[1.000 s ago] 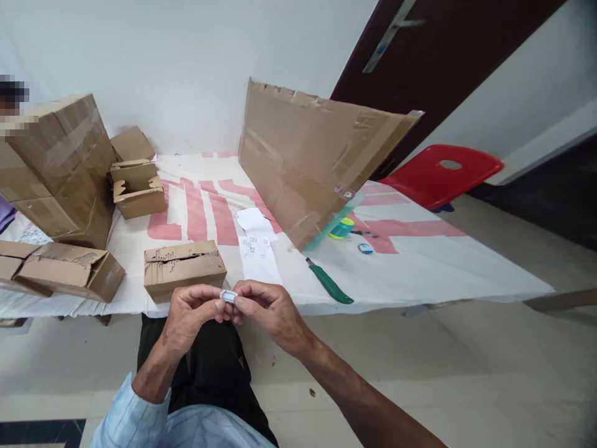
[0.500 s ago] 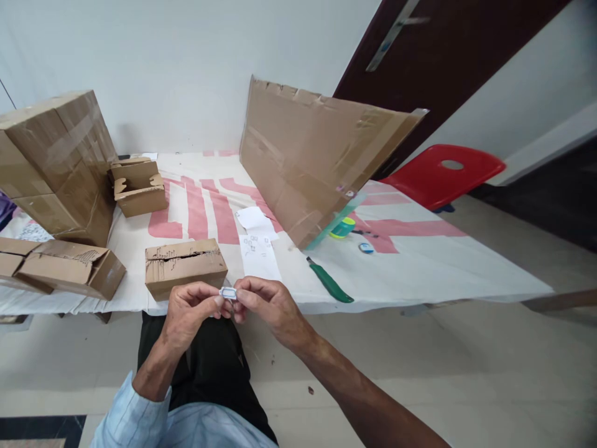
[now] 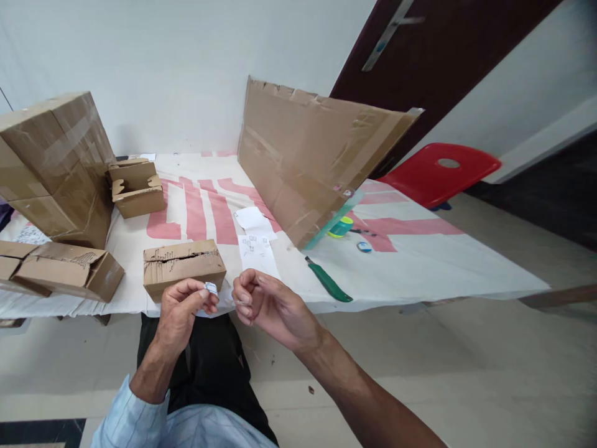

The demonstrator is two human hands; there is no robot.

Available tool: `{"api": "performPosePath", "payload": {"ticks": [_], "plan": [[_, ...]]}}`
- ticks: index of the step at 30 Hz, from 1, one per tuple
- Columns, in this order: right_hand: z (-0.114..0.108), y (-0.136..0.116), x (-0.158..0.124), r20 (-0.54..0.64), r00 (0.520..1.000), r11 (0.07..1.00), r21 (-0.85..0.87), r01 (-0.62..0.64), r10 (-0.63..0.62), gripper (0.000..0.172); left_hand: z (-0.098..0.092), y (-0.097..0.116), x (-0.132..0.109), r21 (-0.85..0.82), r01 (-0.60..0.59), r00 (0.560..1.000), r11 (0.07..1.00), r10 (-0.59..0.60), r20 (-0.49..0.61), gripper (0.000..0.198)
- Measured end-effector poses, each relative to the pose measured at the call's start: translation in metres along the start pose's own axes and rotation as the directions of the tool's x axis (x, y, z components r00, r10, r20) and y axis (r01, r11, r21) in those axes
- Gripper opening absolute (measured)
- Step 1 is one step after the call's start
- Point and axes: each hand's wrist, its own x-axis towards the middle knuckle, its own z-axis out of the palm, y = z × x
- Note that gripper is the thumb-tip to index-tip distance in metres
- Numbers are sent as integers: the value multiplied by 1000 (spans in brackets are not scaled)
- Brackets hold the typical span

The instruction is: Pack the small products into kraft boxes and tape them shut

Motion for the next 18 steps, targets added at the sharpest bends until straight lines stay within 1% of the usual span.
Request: {"api": "performPosePath", "payload": {"ticks": [5,8,11,14,16,18], "plan": [[-1,-1,-1,2,1000,1000,6,-6,6,29,0,-3,1,38,-6,1000,999,5,24,29],[-1,0,-2,-20,999,997,-66,39,-41,29,0,-2,0,45,-33,998,998,31,47,25],[0,2,-3,-33,993,980,-169,105,-112,29,-1,1,-2,8,-82,994,997,82,66,21],[0,4,-3,-43,986,959,-241,147,-162,30,0,4,-4,-51,-93,985,994,99,142,18],[-2,5,-1,-59,983,950,-273,152,-174,32,1,4,-4,-77,-75,972,994,90,218,16],[-5,7,0,-70,982,944,-296,149,-177,34,3,3,-3,-72,-63,961,995,80,264,15]]}}
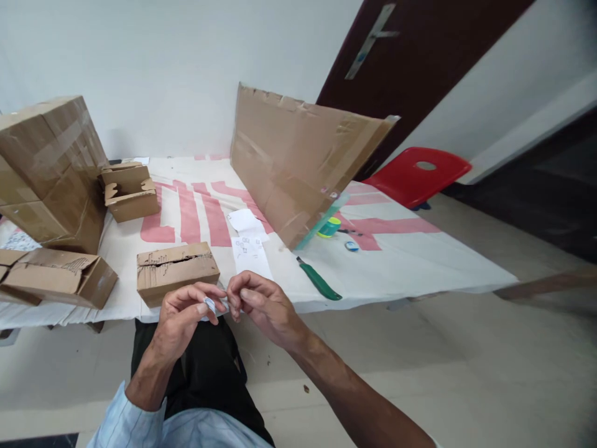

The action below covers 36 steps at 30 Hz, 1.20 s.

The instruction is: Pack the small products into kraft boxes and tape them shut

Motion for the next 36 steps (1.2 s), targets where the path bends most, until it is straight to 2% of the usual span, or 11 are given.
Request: {"api": "performPosePath", "payload": {"ticks": [3,8,12,15,19,22,25,30,36], "plan": [[-7,5,4,-14,1000,1000,-27,2,-3,36,1,-4,7,57,5,1000,998,-5,9,15],[-23,15,9,-61,998,997,-75,-5,0,30,0,-17,25,181,15,1000,983,-10,-29,20],[-45,19,19,-117,993,987,-162,-11,-8,25,-1,-27,40,245,14,999,969,-4,-41,23],[-76,10,33,-246,962,955,-295,41,-117,21,-6,-30,46,269,3,997,963,18,-75,22],[-136,-17,54,-395,873,883,-463,80,-287,22,-14,-29,43,300,25,995,954,4,-96,21],[-182,-33,69,-479,797,810,-586,23,-368,25,-19,-31,38,315,36,996,948,-9,-88,22],[-219,-36,79,-535,749,766,-640,-56,-392,26,-23,-35,35,319,51,998,946,-33,-61,23],[-258,-30,86,-572,718,717,-681,-147,-396,25,-29,-38,32,331,74,997,941,-58,-58,22],[-279,-35,85,-532,758,566,-780,-267,-377,16,-32,-35,30,344,77,996,936,-54,-76,22]]}}
